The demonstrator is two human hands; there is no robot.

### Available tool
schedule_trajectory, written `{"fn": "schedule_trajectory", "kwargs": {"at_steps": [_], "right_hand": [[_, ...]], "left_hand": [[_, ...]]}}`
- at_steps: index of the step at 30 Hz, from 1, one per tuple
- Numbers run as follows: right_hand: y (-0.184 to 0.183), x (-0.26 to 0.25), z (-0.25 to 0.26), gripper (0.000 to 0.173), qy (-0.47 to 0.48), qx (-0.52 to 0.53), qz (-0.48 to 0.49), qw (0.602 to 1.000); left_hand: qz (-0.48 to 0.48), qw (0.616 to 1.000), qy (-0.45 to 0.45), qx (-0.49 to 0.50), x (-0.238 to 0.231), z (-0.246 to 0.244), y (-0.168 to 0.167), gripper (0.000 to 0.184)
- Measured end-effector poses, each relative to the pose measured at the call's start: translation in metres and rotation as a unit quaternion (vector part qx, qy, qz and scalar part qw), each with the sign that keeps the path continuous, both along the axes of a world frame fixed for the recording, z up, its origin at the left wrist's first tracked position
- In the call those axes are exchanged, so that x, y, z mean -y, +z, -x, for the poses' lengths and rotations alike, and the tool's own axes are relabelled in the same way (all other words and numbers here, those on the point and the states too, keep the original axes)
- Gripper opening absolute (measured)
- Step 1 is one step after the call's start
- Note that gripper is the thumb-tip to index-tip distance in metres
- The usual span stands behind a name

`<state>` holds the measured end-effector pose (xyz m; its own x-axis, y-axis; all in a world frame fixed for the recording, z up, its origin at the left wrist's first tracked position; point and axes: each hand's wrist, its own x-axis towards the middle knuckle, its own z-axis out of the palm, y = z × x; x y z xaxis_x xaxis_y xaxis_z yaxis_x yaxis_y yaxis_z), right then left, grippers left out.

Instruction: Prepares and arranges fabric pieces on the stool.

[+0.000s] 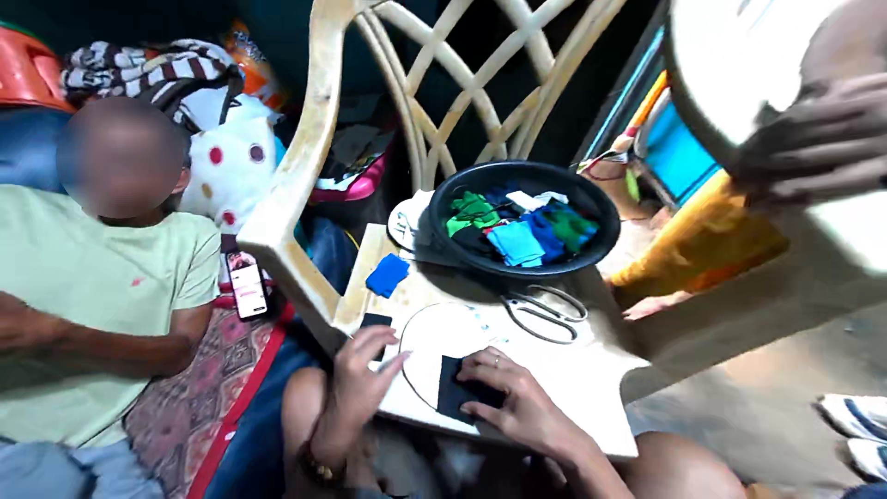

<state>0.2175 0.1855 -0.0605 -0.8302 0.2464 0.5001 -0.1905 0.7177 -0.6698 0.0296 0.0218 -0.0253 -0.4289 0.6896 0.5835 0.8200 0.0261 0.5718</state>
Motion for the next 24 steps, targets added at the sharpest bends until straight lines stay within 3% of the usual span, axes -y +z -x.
{"fn": "schedule_trajectory", "kwargs": {"at_steps": [3, 7, 15, 24], "right_hand": [[0.001, -0.001, 0.000, 0.029, -0.001, 0.005, -0.002, 1.000], [0.005, -0.001, -0.001, 0.036, 0.004, 0.021, 0.003, 1.000], [-0.002, -0.003, 0.001, 0.030, -0.008, -0.025, 0.014, 1.000], [-0.007, -0.003, 0.007, 0.021, -0.003, -0.073, 0.033, 0.997]], "left_hand": [[0.064, 0.996, 0.062, 0.020, -0.001, 0.027, 0.012, 0.017], [0.122, 0.990, 0.061, 0.043, 0.000, 0.035, 0.006, 0.023], [0.067, 0.994, 0.064, 0.053, -0.030, 0.039, 0.005, 0.016], [0.112, 0.993, 0.021, -0.025, -0.089, 0.074, 0.003, 0.020]]}}
